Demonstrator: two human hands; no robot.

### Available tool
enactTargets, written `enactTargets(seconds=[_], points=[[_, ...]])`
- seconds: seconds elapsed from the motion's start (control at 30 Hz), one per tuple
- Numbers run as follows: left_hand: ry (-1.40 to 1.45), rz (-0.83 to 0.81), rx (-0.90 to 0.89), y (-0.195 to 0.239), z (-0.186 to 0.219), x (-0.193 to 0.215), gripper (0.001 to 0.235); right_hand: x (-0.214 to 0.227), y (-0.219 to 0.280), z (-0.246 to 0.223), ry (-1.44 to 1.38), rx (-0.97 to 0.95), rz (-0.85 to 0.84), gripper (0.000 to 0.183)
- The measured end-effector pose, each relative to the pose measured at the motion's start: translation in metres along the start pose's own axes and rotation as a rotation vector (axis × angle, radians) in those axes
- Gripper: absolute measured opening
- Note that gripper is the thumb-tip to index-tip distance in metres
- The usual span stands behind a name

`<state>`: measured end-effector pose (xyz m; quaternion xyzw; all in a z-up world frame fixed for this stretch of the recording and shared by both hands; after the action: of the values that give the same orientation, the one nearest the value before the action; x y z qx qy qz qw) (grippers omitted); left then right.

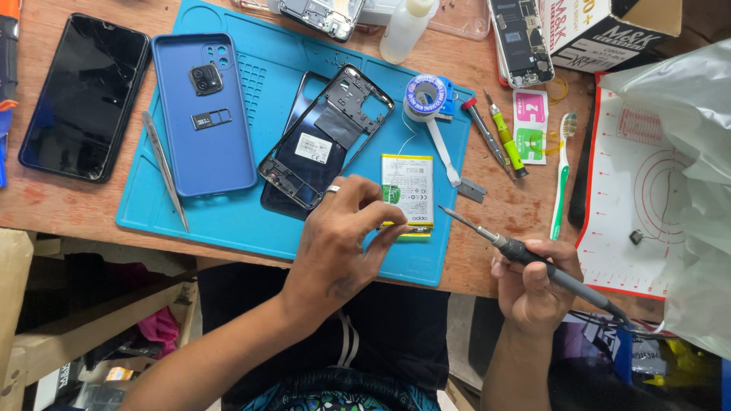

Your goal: The person solders a connector onto a smartphone battery using a soldering iron and solder wire. They hold the battery steady with one hand while applying heat and solder with the other, working on the connector terminals.

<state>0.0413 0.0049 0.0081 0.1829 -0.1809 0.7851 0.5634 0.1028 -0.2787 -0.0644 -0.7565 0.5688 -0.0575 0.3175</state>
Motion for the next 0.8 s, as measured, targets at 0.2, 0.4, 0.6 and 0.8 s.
enactTargets(seconds=[0.2,0.4,0.6,0.8], points=[[-0.031,-0.169,-0.110,-0.005,-0.007,-0.003,0.013,0.000,0.002,0.000,0.047,0.004,0.001,0.032],[0.070,-0.205,0.037,0.002,-0.016,-0.010,0.017,0.001,0.004,0.002,0.057,0.027,-0.011,0.031],[0.081,-0.194,0.071,0.002,-0.014,-0.012,0.010,0.001,0.003,0.001,0.062,0.024,-0.012,0.031],[-0.021,-0.176,-0.017,0.003,-0.007,-0.013,0.013,0.001,0.003,0.001,0.061,0.019,-0.013,0.029]])
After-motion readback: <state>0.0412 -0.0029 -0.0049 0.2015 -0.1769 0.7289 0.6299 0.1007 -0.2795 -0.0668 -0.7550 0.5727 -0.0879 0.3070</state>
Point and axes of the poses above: each hand's wrist, its own y-axis away from the middle knuckle, its own x-axis out of the back of the hand, z = x × y, the point moved 4 cm from there along -y, towards the middle knuckle, and after that the axes turned 15 degrees about x, right-handed, at the moved point
